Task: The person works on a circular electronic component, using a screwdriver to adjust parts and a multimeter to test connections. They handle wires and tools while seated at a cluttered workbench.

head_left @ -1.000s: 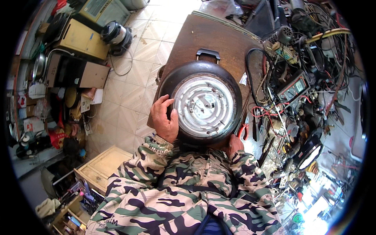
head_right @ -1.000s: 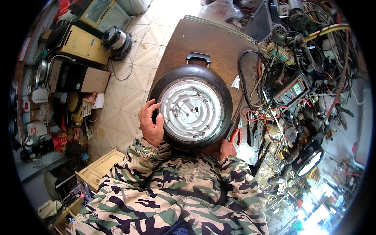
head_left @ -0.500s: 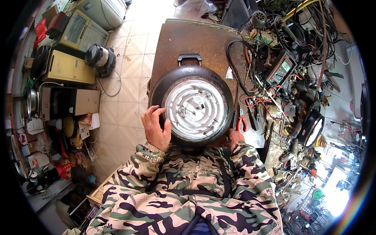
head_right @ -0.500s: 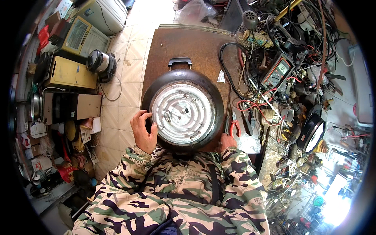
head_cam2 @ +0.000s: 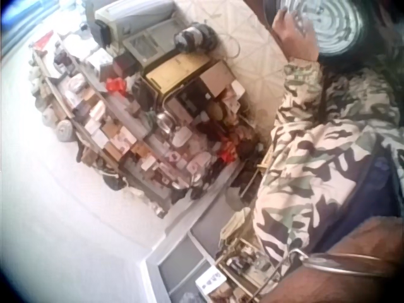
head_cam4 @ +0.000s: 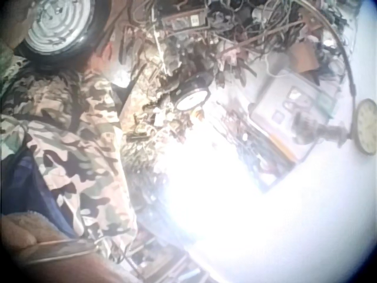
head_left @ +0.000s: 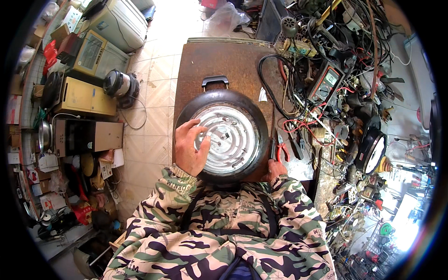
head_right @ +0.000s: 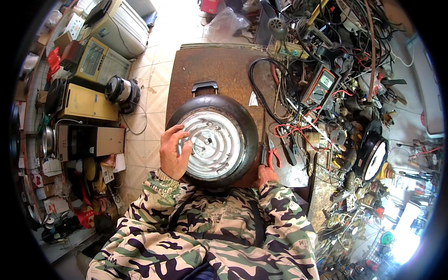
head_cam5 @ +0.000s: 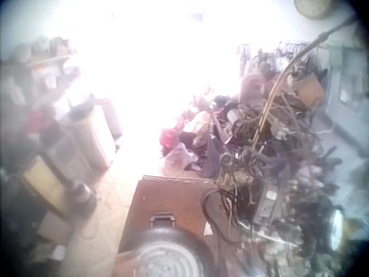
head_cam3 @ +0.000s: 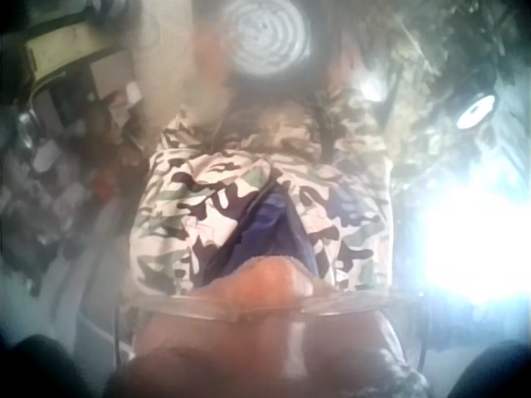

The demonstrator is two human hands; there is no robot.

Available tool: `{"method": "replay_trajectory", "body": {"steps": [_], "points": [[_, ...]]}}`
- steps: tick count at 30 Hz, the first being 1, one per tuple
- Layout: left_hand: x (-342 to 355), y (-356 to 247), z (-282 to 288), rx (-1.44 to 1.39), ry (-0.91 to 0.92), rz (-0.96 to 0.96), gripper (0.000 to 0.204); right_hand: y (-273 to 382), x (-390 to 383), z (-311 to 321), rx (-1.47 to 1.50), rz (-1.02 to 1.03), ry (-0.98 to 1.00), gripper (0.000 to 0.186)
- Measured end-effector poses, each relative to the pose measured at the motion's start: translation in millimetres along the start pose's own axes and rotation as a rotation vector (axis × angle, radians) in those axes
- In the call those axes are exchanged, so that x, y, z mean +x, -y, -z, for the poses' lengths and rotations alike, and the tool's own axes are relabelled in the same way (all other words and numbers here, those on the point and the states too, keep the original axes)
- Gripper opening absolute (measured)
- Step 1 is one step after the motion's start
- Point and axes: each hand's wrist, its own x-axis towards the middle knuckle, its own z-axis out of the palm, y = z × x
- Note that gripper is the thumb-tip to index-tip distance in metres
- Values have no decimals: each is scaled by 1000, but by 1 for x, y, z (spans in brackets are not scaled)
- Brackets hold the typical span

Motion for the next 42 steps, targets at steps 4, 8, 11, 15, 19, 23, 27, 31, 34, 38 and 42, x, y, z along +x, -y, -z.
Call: {"method": "replay_trajectory", "body": {"steps": [4,8,11,15,19,23,27,31,34,38,42], "points": [[-5,1,-28,121,-88,-26,23,4,-3,7,-3,11,24,59],[-7,4,-34,170,-93,-16,22,-2,-6,5,5,72,3,59],[-5,2,-32,194,-94,-54,21,-2,-6,1,14,91,-15,59],[-6,6,-35,187,-123,-58,19,-10,-2,-18,29,112,-74,59],[-5,8,-33,185,-82,-48,20,-12,1,-33,46,114,-99,54],[-16,34,-42,151,-82,34,27,-21,2,-44,44,149,-72,45],[-11,39,-49,145,-66,-65,27,-36,-37,-35,244,194,-245,41],[-11,39,-45,189,-52,-129,29,-53,-92,-18,397,6,-306,39],[-10,52,-45,215,-63,-140,30,-72,-114,-24,477,-65,-407,38],[-13,70,-29,284,-18,-139,33,-97,-146,-4,582,-77,-536,35],[-2,27,-27,366,94,-157,33,-149,-172,13,649,-181,-541,30]]}}
